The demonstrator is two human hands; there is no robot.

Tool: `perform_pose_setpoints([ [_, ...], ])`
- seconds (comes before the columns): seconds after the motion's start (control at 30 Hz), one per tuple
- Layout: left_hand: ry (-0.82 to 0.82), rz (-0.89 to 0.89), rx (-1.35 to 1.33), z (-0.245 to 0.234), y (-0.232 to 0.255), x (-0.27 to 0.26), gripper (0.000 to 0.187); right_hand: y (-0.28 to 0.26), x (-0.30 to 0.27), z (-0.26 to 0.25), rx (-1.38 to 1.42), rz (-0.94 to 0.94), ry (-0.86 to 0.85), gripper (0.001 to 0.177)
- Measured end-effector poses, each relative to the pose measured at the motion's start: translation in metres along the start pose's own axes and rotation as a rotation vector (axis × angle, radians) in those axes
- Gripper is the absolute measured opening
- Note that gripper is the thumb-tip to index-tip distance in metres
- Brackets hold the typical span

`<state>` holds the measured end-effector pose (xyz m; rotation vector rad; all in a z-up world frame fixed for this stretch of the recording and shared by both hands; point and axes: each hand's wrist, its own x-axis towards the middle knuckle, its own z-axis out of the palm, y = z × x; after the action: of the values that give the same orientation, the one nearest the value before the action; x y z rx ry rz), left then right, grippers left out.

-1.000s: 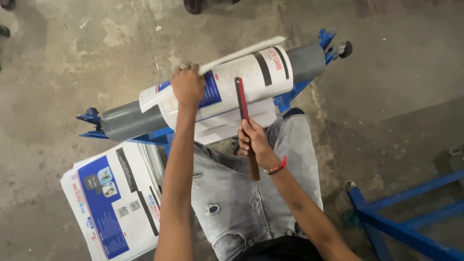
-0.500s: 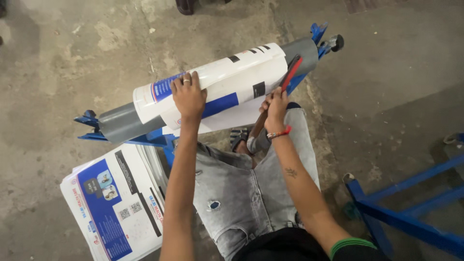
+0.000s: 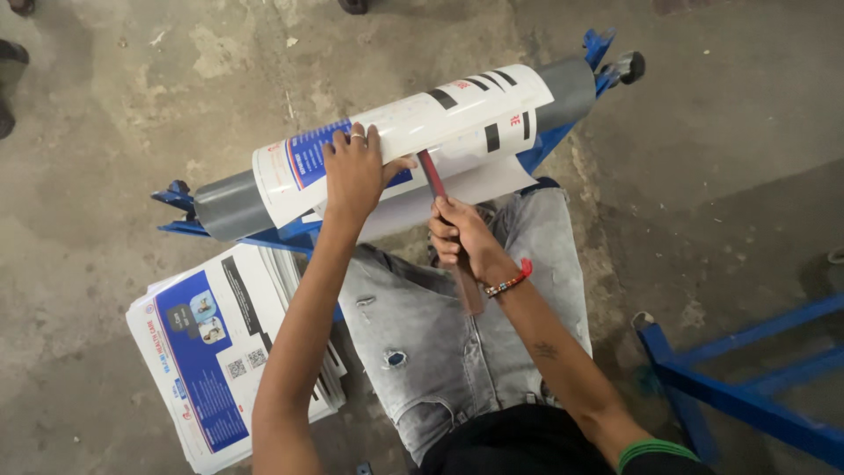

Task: The person sits on a low stool and folds large printed sheets of paper around a cylindrical roller. They use a red-handled tool to press the fold and smooth the paper against the roller. The person then removes the folded paper and places it on a stack.

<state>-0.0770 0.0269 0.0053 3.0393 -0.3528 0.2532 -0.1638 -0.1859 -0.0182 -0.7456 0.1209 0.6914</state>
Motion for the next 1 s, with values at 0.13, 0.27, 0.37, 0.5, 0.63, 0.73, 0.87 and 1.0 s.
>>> perform_pose_setpoints([
  [0.13,0.209,-0.018,0.093,0.012,0.013,0.008,0.091,-0.014,0.004,0.006,-0.025,0.018,0.046,0.027],
  [0.27,0.273,-0.044,0.189,0.047,0.010,0.014,0.066,-0.017,0.013,-0.006,-0.028,0.029,0.042,0.026],
  [0.37,0.292,-0.049,0.165,0.065,0.002,0.025,0.056,-0.017,0.024,-0.021,0.001,0.027,0.050,0.027],
  [0.5,0.177,-0.149,0.030,0.066,-0.014,0.060,0.032,-0.009,0.032,-0.040,-0.030,-0.103,0.215,0.026],
  [0.63,0.105,-0.259,-0.086,0.054,-0.032,0.088,0.030,-0.007,0.037,-0.070,-0.092,-0.369,0.454,0.028],
  [0.73,0.065,-0.261,-0.133,0.048,-0.030,0.100,0.027,-0.024,0.052,-0.094,-0.253,-0.429,0.563,0.029],
  [0.87,0.277,-0.121,-0.070,0.057,-0.014,0.054,0.033,-0.044,0.059,-0.106,-0.098,-0.463,0.656,0.028],
  [1.0,0.384,-0.076,-0.037,0.057,-0.012,0.057,0.039,-0.050,0.076,-0.093,0.035,-0.533,0.699,0.024],
])
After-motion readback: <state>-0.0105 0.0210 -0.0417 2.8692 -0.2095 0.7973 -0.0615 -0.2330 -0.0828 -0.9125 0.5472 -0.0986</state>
